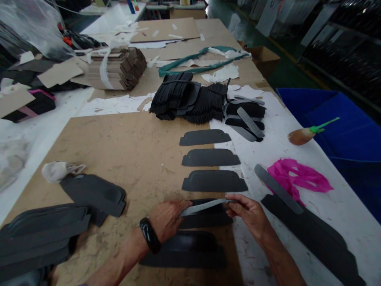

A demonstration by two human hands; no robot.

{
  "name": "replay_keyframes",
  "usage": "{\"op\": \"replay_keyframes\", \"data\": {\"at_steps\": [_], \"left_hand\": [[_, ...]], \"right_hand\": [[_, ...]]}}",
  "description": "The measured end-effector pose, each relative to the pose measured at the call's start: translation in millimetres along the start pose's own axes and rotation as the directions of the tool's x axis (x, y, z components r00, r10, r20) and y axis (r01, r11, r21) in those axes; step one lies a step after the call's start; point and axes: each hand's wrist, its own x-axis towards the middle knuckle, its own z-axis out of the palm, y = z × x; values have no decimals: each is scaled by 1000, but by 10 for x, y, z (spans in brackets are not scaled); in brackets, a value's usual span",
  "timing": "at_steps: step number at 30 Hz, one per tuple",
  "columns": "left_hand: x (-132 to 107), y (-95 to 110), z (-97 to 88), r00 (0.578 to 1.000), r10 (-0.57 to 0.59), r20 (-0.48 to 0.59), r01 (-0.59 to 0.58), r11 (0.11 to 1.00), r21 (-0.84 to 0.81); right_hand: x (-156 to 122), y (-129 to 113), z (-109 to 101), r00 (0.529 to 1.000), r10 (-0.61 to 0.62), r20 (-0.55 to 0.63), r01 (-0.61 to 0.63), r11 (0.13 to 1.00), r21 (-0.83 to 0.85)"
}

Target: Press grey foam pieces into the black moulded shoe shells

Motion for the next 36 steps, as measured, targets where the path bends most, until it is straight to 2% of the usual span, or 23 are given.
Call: {"op": "replay_keyframes", "data": {"at_steps": [2, 4, 8, 11, 15, 17, 19, 20, 21, 22, 24, 25, 26, 28, 30, 32, 34, 35, 36], "left_hand": [[23, -67, -54, 999, 0, 52, 5, 995, -105], [19, -149, -124, 995, -36, 88, 47, 991, -128], [-57, -251, -215, 977, -176, 123, 183, 982, -45], [-109, -216, -140, 955, -276, 107, 273, 961, 46], [-105, -128, 86, 969, -246, -2, 246, 969, 30], [-84, -88, 136, 972, -189, -139, 184, 982, -52], [-59, -30, 94, 939, -128, -320, 82, 985, -152], [-46, 10, 41, 909, -126, -398, 41, 975, -217], [-32, 55, -25, 880, -142, -454, 6, 958, -287], [-18, 104, -97, 857, -192, -478, 7, 932, -363], [7, 202, -227, 826, -278, -490, 32, 892, -451], [16, 247, -275, 821, -281, -497, 37, 895, -444], [22, 288, -308, 827, -243, -507, 26, 917, -397], [22, 369, -336, 855, -101, -508, -23, 972, -233], [9, 453, -343, 877, 47, -478, -103, 990, -91], [-10, 534, -363, 872, 134, -470, -184, 981, -63], [-24, 597, -408, 847, 134, -514, -242, 958, -151], [-29, 618, -437, 833, 90, -547, -246, 944, -221], [-30, 633, -465, 813, 15, -582, -232, 926, -300]], "right_hand": [[117, 18, -90, 990, -83, -117, 69, 991, -116], [218, 28, -189, 977, -121, -178, 90, 981, -170], [335, 51, -304, 972, -48, -231, 13, 988, -152], [400, 86, -312, 969, -33, -244, 0, 991, -133], [466, 84, -297, 963, -12, -270, -22, 992, -122], [431, 27, -279, 962, -23, -272, -15, 990, -140], [318, -68, -243, 962, -103, -251, 42, 970, -237], [236, -126, -216, 956, -193, -219, 117, 941, -317], [144, -186, -184, 935, -310, -173, 217, 885, -413], [48, -247, -148, 883, -458, -105, 352, 793, -497], [-133, -360, -63, 736, -671, 84, 576, 557, -598], [-210, -412, -17, 664, -730, 160, 643, 449, -620], [-276, -461, 32, 614, -755, 229, 682, 361, -636], [-384, -554, 134, 547, -766, 336, 724, 232, -650], [-469, -640, 238, 532, -747, 398, 736, 176, -653], [-526, -706, 332, 523, -751, 402, 747, 177, -641], [-535, -729, 397, 521, -794, 314, 740, 238, -629], [-517, -720, 416, 530, -812, 243, 726, 287, -625], [-485, -695, 427, 568, -807, 163, 692, 361, -626]]}}
